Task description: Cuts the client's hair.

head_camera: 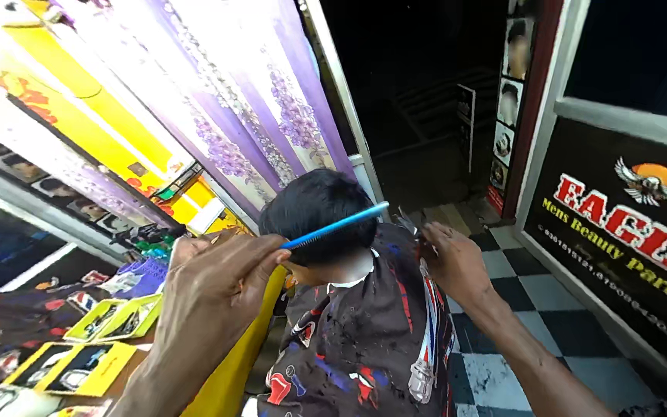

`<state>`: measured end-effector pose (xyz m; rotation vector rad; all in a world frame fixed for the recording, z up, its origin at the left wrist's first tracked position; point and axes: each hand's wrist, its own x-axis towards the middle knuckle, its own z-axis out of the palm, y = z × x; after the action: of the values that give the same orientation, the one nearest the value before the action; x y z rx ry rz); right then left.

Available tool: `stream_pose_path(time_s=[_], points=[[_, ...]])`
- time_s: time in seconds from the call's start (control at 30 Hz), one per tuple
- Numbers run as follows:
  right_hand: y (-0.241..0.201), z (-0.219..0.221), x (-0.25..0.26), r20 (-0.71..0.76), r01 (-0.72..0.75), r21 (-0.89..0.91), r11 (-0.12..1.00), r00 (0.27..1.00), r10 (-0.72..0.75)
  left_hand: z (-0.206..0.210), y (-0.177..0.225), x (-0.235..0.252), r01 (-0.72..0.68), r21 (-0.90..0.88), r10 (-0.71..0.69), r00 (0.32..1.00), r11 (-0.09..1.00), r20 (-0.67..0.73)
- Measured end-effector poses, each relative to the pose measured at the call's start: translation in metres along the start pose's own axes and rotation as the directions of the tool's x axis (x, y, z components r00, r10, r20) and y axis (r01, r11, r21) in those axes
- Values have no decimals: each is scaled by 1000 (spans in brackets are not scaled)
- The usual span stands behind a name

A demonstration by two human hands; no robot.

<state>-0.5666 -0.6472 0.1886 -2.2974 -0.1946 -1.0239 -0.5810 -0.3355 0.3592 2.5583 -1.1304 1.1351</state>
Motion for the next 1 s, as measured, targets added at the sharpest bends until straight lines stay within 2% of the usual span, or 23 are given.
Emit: stream_pose_path(time_s=[0.13,0.2,0.3,0.37,0.4,0.47,0.53,0.57,0.63,0.7,0.73,0.83,0.93,1.0], points=[[20,1,-23,22,-84,-6,996,996,84,9,-8,-19,-174,49,170,982,984,80],[26,-3,-29,36,-91,-24,996,995,92,14,-18,-26,-228,5,228,974,974,-5],[29,-11,-35,59,-107,-17,994,992,108,21,-37,-28,-56,-142,27,980,988,-199],[29,-14,-41,80,-111,-15,994,990,112,27,-50,-31,27,-220,-69,980,975,-188],[30,-14,-45,86,-105,-19,994,991,106,31,-54,-36,26,-225,-63,985,974,-158],[30,-14,-53,99,-99,-30,995,990,102,39,-55,-48,-41,-190,20,994,981,-111],[27,-16,-58,118,-112,-46,993,986,117,46,-53,-53,-116,-195,93,988,974,-121],[24,-17,-59,121,-115,-51,992,985,120,48,-52,-53,-109,-230,72,984,967,-162],[18,-19,-62,125,-128,-57,990,983,134,46,-54,-44,7,-312,-85,968,950,-235],[11,-22,-70,135,-163,-56,985,976,169,45,-65,-35,120,-378,-211,955,918,-207],[7,-23,-76,133,-180,-58,982,973,186,47,-72,-35,129,-407,-219,958,904,-183],[-6,-32,-94,137,-255,-47,966,956,259,60,-85,-45,29,-404,-110,978,914,-180],[-31,-50,-113,169,-334,41,942,931,322,72,-84,-69,-93,-252,42,979,963,-200],[-64,-66,-122,196,-357,143,923,925,327,76,-67,-87,-135,-156,97,968,978,-233]])
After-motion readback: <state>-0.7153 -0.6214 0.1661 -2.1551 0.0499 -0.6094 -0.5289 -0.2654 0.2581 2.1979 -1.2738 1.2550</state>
